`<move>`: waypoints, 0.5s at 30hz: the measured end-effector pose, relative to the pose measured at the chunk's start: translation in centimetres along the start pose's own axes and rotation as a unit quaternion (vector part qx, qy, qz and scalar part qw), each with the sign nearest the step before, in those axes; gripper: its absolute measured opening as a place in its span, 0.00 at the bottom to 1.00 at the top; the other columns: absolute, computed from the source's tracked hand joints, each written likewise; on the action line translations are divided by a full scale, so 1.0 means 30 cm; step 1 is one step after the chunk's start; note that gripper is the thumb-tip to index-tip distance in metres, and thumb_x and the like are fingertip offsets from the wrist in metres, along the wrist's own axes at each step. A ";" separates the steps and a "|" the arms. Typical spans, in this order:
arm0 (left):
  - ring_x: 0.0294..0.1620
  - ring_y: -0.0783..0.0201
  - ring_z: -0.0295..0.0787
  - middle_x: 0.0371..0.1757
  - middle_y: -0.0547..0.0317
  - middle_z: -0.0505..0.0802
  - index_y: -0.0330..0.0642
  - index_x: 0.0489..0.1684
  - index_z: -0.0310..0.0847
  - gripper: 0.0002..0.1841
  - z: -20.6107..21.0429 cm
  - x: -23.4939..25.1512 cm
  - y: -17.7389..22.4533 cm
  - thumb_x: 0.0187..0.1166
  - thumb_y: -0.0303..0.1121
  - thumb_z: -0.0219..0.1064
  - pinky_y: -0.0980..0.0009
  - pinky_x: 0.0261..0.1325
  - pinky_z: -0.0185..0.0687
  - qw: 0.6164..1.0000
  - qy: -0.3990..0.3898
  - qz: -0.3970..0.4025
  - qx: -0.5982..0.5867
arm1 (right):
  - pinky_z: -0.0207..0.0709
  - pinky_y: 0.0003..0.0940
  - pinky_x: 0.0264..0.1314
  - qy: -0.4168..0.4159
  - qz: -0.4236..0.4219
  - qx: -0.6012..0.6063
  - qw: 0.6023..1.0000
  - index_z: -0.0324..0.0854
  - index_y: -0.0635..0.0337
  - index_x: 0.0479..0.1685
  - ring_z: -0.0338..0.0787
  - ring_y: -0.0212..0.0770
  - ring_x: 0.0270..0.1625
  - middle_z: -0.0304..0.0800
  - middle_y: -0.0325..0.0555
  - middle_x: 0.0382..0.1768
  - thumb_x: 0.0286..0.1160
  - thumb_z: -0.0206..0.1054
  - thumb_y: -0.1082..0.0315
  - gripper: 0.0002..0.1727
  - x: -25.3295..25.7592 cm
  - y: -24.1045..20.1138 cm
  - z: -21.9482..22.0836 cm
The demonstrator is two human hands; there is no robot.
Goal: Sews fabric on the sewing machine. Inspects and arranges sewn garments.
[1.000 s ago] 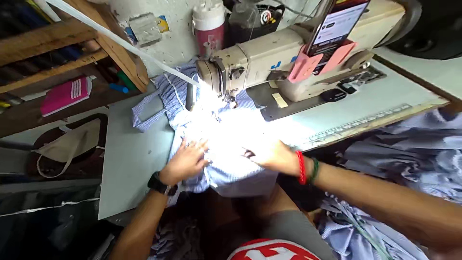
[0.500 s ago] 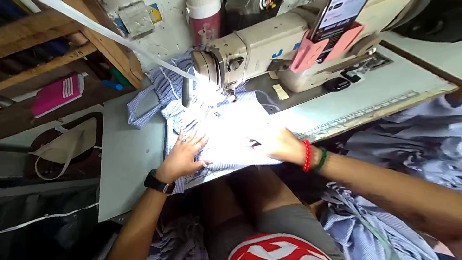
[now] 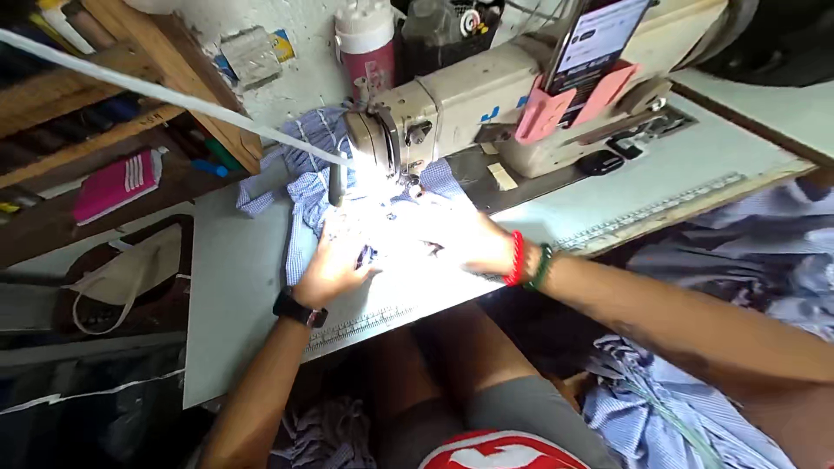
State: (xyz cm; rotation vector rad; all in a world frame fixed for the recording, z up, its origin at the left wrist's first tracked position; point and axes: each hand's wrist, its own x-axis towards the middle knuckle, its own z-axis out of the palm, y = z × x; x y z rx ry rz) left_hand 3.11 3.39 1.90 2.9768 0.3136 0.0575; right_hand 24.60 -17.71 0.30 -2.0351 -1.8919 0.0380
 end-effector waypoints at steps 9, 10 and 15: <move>0.93 0.58 0.58 0.84 0.64 0.80 0.51 0.66 0.90 0.21 0.095 -0.066 -0.077 0.87 0.36 0.51 0.36 0.94 0.33 0.991 0.099 0.036 -0.084 | 0.81 0.61 0.36 0.014 0.032 0.016 0.999 0.91 0.56 0.39 0.92 0.56 0.40 0.91 0.52 0.33 0.69 0.73 0.59 0.11 0.054 -0.171 -0.018; 0.93 0.58 0.58 0.84 0.64 0.80 0.51 0.67 0.90 0.21 0.097 -0.067 -0.077 0.87 0.36 0.51 0.36 0.94 0.32 0.991 0.096 0.037 -0.083 | 0.82 0.59 0.42 0.030 0.021 0.031 0.999 0.91 0.54 0.44 0.92 0.54 0.45 0.92 0.50 0.38 0.72 0.72 0.56 0.12 0.094 -0.201 0.003; 0.91 0.57 0.63 0.79 0.60 0.85 0.45 0.62 0.92 0.21 0.085 -0.074 -0.075 0.85 0.35 0.51 0.37 0.94 0.33 0.981 0.119 0.032 -0.148 | 0.84 0.51 0.54 0.089 -0.146 0.058 0.983 0.90 0.58 0.45 0.92 0.50 0.51 0.92 0.50 0.44 0.72 0.69 0.71 0.07 0.198 -0.251 0.110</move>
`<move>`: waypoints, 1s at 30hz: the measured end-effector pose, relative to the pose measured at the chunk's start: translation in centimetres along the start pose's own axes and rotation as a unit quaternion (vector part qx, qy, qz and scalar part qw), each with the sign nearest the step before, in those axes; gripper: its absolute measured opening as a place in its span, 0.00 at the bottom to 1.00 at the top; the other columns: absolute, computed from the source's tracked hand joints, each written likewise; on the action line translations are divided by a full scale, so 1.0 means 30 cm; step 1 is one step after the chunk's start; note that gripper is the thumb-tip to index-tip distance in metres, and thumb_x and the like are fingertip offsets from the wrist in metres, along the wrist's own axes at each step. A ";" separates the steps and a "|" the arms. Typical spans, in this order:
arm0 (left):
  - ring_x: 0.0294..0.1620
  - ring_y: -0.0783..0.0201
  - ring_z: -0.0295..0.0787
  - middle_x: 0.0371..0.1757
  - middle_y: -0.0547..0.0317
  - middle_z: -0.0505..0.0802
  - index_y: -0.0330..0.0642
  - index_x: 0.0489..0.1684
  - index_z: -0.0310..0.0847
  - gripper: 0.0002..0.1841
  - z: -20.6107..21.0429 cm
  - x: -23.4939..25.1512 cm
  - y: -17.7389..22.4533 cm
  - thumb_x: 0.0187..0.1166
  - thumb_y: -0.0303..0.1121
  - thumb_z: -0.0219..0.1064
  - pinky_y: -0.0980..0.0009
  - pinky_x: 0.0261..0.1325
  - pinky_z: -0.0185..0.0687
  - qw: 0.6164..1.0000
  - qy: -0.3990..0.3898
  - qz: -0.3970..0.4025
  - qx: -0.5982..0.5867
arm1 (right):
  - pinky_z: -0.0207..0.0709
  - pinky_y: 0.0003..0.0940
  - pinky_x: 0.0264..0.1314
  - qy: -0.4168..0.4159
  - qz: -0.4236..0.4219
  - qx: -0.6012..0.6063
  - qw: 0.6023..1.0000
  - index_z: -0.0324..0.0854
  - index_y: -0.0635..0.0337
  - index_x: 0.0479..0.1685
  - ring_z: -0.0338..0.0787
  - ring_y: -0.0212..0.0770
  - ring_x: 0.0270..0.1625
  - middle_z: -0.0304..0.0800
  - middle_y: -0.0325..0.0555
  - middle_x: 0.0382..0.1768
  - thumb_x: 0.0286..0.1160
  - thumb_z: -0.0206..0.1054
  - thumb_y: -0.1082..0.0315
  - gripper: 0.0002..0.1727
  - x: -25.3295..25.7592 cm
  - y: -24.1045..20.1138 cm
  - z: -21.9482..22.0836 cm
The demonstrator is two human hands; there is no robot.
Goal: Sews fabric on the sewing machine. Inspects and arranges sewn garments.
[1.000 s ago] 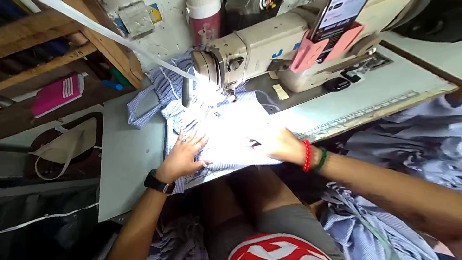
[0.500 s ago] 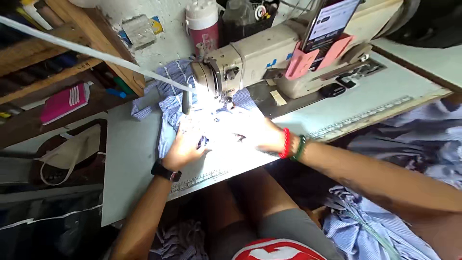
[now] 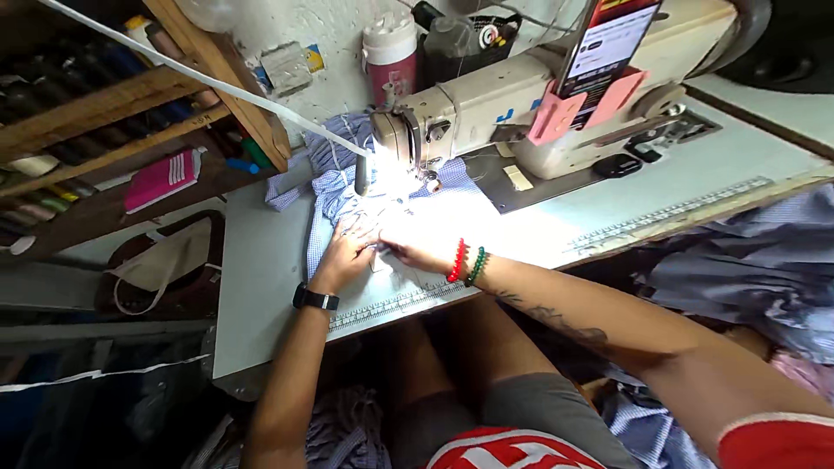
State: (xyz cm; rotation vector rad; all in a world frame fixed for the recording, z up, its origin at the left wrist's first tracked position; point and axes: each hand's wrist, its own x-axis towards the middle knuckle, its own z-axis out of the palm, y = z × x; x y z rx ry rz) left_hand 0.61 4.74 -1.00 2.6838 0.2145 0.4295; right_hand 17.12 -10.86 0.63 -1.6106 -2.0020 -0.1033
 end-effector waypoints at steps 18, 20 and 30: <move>0.95 0.62 0.51 0.86 0.70 0.76 0.52 0.56 0.87 0.20 -0.031 0.101 -0.068 0.75 0.53 0.69 0.32 0.92 0.23 0.996 -0.065 -0.055 -0.015 | 0.81 0.68 0.51 -0.148 0.397 -0.072 0.903 0.78 0.34 0.80 0.86 0.71 0.62 0.81 0.67 0.68 0.87 0.61 0.65 0.24 -0.116 0.244 -0.179; 0.96 0.60 0.49 0.88 0.67 0.75 0.48 0.57 0.86 0.21 -0.047 0.139 -0.096 0.74 0.51 0.70 0.30 0.91 0.21 0.995 -0.076 -0.059 -0.026 | 0.79 0.71 0.55 -0.127 0.376 -0.047 0.916 0.79 0.32 0.79 0.83 0.73 0.67 0.77 0.68 0.74 0.89 0.59 0.63 0.23 -0.089 0.305 -0.167; 0.65 0.39 0.87 0.58 0.30 0.91 0.26 0.55 0.87 0.21 -0.047 0.456 0.026 0.75 0.38 0.75 0.40 0.72 0.74 0.970 0.026 -0.198 0.138 | 0.74 0.71 0.69 -0.103 0.304 -0.041 0.946 0.81 0.64 0.70 0.81 0.71 0.73 0.83 0.70 0.67 0.84 0.59 0.72 0.18 0.044 0.455 -0.190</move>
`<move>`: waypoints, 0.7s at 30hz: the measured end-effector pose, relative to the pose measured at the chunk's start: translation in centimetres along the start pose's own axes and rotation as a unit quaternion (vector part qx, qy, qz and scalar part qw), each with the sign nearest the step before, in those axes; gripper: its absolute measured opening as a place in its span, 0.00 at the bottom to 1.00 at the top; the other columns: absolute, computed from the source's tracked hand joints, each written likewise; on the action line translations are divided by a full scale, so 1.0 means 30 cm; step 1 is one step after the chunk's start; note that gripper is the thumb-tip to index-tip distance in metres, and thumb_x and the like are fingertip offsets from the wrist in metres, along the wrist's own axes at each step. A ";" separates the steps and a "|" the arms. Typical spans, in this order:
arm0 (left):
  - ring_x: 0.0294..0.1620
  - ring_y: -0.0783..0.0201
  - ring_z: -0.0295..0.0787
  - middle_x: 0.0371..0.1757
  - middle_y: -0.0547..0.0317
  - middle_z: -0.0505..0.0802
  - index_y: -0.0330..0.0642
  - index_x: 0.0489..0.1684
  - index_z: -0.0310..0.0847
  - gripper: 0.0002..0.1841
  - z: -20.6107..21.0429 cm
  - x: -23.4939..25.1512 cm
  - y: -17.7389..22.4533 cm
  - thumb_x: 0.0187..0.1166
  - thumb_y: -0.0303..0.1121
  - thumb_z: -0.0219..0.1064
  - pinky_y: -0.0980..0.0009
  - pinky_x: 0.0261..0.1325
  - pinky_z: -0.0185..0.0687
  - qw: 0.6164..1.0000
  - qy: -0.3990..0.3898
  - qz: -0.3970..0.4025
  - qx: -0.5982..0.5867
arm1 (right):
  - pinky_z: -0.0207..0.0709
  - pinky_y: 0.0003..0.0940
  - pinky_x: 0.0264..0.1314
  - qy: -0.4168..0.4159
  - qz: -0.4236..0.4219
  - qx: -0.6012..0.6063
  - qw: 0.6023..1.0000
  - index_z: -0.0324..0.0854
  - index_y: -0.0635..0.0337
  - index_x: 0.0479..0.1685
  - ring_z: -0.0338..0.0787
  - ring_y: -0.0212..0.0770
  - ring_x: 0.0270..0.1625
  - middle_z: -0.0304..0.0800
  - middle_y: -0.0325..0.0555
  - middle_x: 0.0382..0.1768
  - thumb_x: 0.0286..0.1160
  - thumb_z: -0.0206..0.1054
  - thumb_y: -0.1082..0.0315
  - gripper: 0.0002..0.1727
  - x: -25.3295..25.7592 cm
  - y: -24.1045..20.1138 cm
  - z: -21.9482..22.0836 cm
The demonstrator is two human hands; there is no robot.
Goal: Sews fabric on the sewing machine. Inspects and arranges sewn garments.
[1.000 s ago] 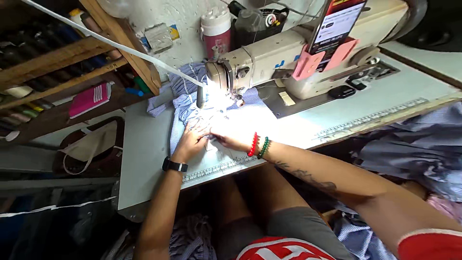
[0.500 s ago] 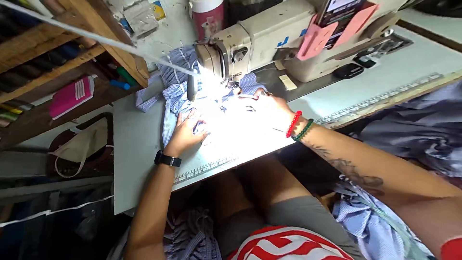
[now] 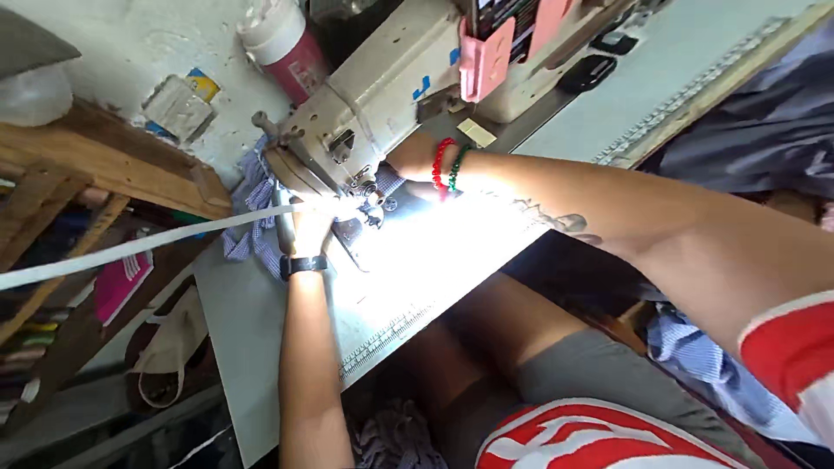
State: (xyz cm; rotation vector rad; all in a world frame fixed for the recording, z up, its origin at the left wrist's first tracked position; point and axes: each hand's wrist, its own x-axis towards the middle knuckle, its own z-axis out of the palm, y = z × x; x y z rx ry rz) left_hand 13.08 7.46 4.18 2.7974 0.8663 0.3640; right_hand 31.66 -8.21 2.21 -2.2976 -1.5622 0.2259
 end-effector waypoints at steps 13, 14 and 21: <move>0.90 0.45 0.61 0.87 0.33 0.70 0.26 0.84 0.62 0.25 0.032 0.063 0.080 0.91 0.29 0.56 0.54 0.90 0.54 0.958 -0.136 -0.244 -0.056 | 0.74 0.66 0.68 -0.042 -0.116 -0.043 0.991 0.80 0.70 0.66 0.81 0.71 0.72 0.83 0.70 0.65 0.80 0.63 0.75 0.18 -0.036 -0.079 0.085; 0.90 0.44 0.61 0.86 0.32 0.70 0.26 0.83 0.63 0.25 0.061 0.071 0.052 0.91 0.30 0.57 0.54 0.90 0.53 0.964 -0.134 -0.227 -0.032 | 0.75 0.66 0.67 -0.047 -0.128 -0.022 0.990 0.83 0.72 0.61 0.84 0.70 0.69 0.86 0.70 0.60 0.81 0.63 0.74 0.15 -0.009 -0.091 0.090; 0.79 0.38 0.76 0.73 0.28 0.83 0.24 0.73 0.76 0.27 0.039 0.053 -0.112 0.82 0.38 0.69 0.45 0.84 0.63 0.995 -0.035 -0.086 -0.020 | 0.78 0.69 0.58 -0.095 -0.135 -0.052 0.985 0.79 0.63 0.68 0.88 0.69 0.57 0.88 0.66 0.52 0.73 0.71 0.71 0.23 -0.055 -0.029 0.005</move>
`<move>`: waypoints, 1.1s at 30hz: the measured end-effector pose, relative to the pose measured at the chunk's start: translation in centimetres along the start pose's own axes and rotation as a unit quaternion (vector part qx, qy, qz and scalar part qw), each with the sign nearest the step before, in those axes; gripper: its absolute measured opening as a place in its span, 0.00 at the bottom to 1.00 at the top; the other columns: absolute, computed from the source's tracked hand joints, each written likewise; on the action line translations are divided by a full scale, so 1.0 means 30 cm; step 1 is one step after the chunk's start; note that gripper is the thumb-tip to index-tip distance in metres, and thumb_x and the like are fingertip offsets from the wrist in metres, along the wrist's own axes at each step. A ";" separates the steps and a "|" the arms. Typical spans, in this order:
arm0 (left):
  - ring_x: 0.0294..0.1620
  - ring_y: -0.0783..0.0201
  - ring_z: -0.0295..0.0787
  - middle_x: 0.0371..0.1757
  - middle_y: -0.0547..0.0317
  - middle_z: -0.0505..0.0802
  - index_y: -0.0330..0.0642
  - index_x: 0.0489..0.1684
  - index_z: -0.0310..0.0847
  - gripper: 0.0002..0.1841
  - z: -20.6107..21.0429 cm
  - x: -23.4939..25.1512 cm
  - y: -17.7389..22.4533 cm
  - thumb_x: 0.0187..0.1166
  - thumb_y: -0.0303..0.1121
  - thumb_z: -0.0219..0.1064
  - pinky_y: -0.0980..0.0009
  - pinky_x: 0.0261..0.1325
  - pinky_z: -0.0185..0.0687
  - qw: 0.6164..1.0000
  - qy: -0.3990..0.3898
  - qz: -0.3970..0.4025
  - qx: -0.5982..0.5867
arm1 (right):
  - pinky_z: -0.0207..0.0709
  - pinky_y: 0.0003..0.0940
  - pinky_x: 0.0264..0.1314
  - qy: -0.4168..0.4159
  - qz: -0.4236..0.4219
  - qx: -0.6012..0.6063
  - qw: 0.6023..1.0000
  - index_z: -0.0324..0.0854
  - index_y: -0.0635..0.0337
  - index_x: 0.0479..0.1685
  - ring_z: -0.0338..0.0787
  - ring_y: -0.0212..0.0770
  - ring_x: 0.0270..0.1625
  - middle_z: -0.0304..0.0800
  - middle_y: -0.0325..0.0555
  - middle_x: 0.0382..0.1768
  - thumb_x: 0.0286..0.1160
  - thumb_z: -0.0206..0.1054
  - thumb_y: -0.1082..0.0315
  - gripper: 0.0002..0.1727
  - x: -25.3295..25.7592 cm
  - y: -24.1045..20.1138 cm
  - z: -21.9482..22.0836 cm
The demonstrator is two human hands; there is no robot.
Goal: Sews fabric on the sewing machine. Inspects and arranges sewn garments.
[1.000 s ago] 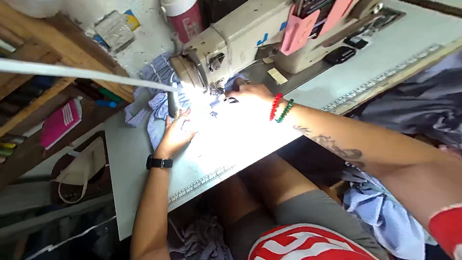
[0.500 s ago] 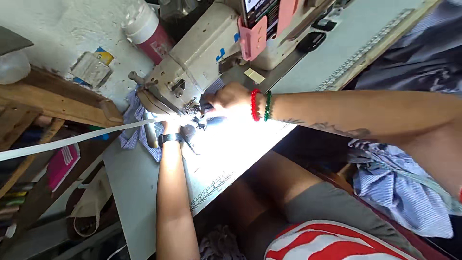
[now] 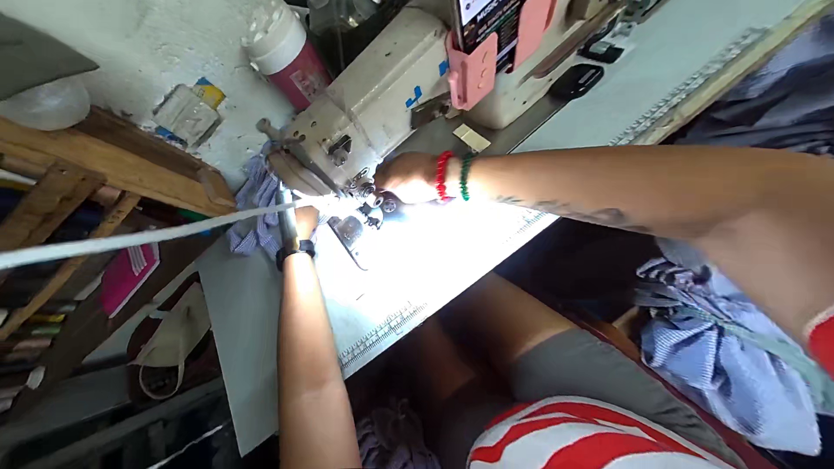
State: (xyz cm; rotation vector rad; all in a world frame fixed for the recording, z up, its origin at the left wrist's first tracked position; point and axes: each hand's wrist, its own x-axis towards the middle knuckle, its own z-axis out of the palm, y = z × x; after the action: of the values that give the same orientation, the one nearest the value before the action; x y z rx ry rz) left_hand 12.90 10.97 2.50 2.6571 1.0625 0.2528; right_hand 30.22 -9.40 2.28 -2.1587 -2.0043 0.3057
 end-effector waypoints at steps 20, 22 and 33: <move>0.49 0.49 0.95 0.54 0.40 0.95 0.30 0.78 0.74 0.27 -0.252 -1.922 -0.148 0.85 0.39 0.65 0.45 0.56 0.88 0.924 0.018 -0.354 -0.141 | 0.78 0.79 0.56 -0.012 -0.062 0.069 0.996 0.71 0.50 0.86 0.84 0.83 0.62 0.58 0.79 0.85 0.81 0.63 0.70 0.31 0.375 -0.893 0.222; 0.32 0.61 0.89 0.34 0.52 0.93 0.33 0.55 0.88 0.16 -0.260 -2.008 -0.202 0.84 0.38 0.65 0.57 0.41 0.86 0.912 0.045 -0.383 -0.140 | 0.75 0.82 0.56 -0.021 -0.031 0.081 0.996 0.71 0.60 0.82 0.83 0.84 0.62 0.69 0.82 0.77 0.82 0.63 0.69 0.27 0.380 -0.842 0.212; 0.49 0.53 0.92 0.52 0.34 0.91 0.24 0.57 0.81 0.21 -0.731 -2.615 -0.140 0.78 0.37 0.71 0.55 0.55 0.88 0.863 0.187 -0.452 0.126 | 0.75 0.22 0.29 -0.064 -0.347 0.355 0.866 0.88 0.51 0.57 0.81 0.23 0.28 0.90 0.34 0.41 0.83 0.69 0.58 0.12 0.077 -1.270 -0.107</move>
State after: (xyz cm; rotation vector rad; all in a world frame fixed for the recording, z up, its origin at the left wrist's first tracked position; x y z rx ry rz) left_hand -51.66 -36.64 17.18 2.0045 2.4524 0.4484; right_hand -5.32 -4.22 15.55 -0.9339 -2.1069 0.8998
